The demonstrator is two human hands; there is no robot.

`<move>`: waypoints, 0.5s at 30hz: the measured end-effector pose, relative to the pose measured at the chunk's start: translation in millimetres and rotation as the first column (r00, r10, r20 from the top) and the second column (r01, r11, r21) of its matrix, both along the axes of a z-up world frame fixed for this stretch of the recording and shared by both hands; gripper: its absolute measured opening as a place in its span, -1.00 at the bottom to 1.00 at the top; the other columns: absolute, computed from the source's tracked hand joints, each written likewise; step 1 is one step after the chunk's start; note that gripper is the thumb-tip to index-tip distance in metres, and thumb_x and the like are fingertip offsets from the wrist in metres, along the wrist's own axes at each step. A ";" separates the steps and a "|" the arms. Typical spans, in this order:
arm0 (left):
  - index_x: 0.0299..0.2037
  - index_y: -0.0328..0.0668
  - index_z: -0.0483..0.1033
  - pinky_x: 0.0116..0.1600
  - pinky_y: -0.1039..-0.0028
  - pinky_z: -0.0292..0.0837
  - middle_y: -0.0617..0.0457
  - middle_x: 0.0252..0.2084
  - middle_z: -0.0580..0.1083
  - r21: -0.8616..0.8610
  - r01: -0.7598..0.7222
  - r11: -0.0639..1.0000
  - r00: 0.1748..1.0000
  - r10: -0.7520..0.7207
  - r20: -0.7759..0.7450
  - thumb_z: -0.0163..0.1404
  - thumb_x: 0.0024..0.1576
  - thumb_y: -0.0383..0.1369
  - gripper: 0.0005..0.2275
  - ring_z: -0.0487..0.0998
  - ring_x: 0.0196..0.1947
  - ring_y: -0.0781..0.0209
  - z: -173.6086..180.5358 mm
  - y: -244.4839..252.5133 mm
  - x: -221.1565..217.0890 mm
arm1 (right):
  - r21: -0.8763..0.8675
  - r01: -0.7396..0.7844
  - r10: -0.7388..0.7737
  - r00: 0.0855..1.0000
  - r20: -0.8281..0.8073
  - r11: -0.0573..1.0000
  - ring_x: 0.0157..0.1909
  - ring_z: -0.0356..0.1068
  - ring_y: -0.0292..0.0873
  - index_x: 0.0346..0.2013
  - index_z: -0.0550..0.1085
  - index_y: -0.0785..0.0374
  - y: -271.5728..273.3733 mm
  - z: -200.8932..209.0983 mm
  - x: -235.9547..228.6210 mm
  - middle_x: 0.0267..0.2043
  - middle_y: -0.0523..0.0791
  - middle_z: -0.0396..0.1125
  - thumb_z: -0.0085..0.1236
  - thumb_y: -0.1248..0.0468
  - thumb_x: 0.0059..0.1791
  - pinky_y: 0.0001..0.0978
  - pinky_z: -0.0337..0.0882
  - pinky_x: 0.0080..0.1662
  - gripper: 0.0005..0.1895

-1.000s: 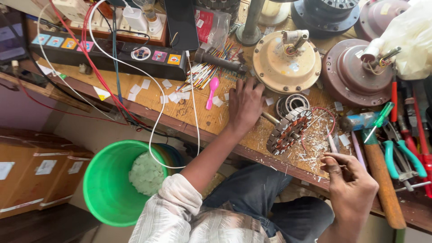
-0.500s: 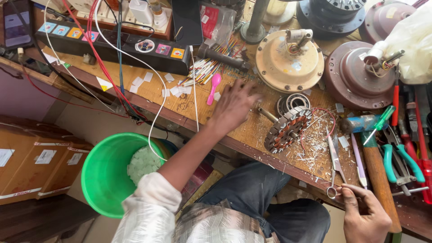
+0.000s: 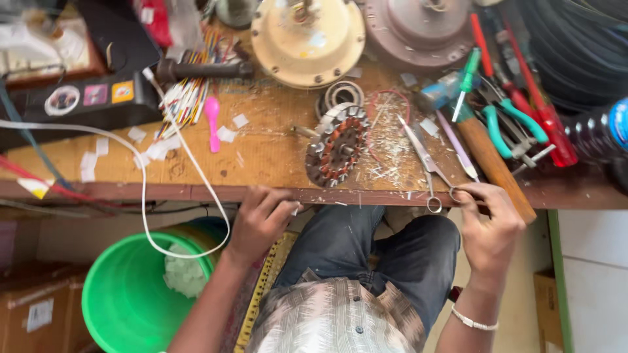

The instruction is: The person cuts small white plastic pieces with scissors and inserts them into the slots of a motor stator. The person repeats this process multiple times, handling the stator and plastic pieces by hand.

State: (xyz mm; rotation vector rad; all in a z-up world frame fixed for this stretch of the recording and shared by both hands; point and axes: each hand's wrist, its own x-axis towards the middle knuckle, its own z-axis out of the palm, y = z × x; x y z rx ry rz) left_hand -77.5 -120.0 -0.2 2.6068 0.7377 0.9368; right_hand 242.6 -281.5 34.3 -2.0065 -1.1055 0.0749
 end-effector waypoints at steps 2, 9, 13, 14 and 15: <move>-0.28 -0.19 0.54 -0.09 0.25 0.41 0.06 -0.26 0.48 -0.084 0.012 0.996 0.992 -0.001 0.128 0.23 0.01 -0.54 -0.85 0.46 -0.21 0.05 -4.4 -6.4 3.0 | -0.059 0.026 -0.025 0.999 0.027 0.998 -0.15 0.51 -0.15 -0.04 0.57 0.28 4.8 1.4 -3.9 -0.10 -0.03 0.49 0.35 0.30 0.04 -0.32 0.49 -0.10 -0.77; -0.28 -0.29 0.54 -0.26 0.32 0.35 0.00 -0.40 0.34 -0.425 -0.026 0.905 0.920 0.189 0.345 0.20 0.00 -0.64 -0.84 0.40 -0.35 0.09 5.8 -46.8 20.8 | -0.226 0.083 -0.067 0.995 0.077 0.971 -0.18 0.50 -0.07 0.14 0.50 0.18 -4.7 2.1 -29.2 -0.11 0.01 0.48 0.38 0.25 -0.05 -0.29 0.46 -0.07 -0.53; -0.26 -0.26 0.60 -0.29 0.34 0.32 0.00 -0.41 0.35 -0.433 0.014 0.901 0.931 0.145 0.334 0.20 0.01 -0.64 -0.84 0.40 -0.36 0.12 20.9 -57.6 28.3 | -0.409 0.139 -0.180 0.982 -0.064 0.902 -0.22 0.52 -0.09 0.27 0.44 0.13 -19.9 -2.2 -28.0 -0.16 -0.01 0.52 0.37 0.32 -0.09 -0.27 0.45 -0.11 -0.38; -0.24 -0.23 0.62 -0.30 0.34 0.33 0.02 -0.42 0.36 -0.441 0.028 0.897 0.940 0.126 0.317 0.20 0.01 -0.63 -0.84 0.40 -0.36 0.13 23.6 -61.0 30.7 | -0.459 0.135 -0.194 0.978 -0.082 0.878 -0.23 0.51 -0.09 0.31 0.42 0.12 -25.9 -6.8 -26.4 -0.15 0.00 0.52 0.37 0.35 -0.10 -0.26 0.44 -0.12 -0.33; -0.23 -0.20 0.64 -0.31 0.35 0.34 0.04 -0.43 0.37 -0.450 0.042 0.892 0.948 0.107 0.300 0.21 0.02 -0.63 -0.83 0.39 -0.37 0.14 25.8 -63.3 33.7 | -0.382 0.092 -0.198 0.948 -0.250 0.920 -0.22 0.51 -0.14 0.33 0.40 0.14 -29.5 -13.4 -23.1 -0.16 -0.01 0.52 0.31 0.37 -0.09 -0.32 0.45 -0.14 -0.33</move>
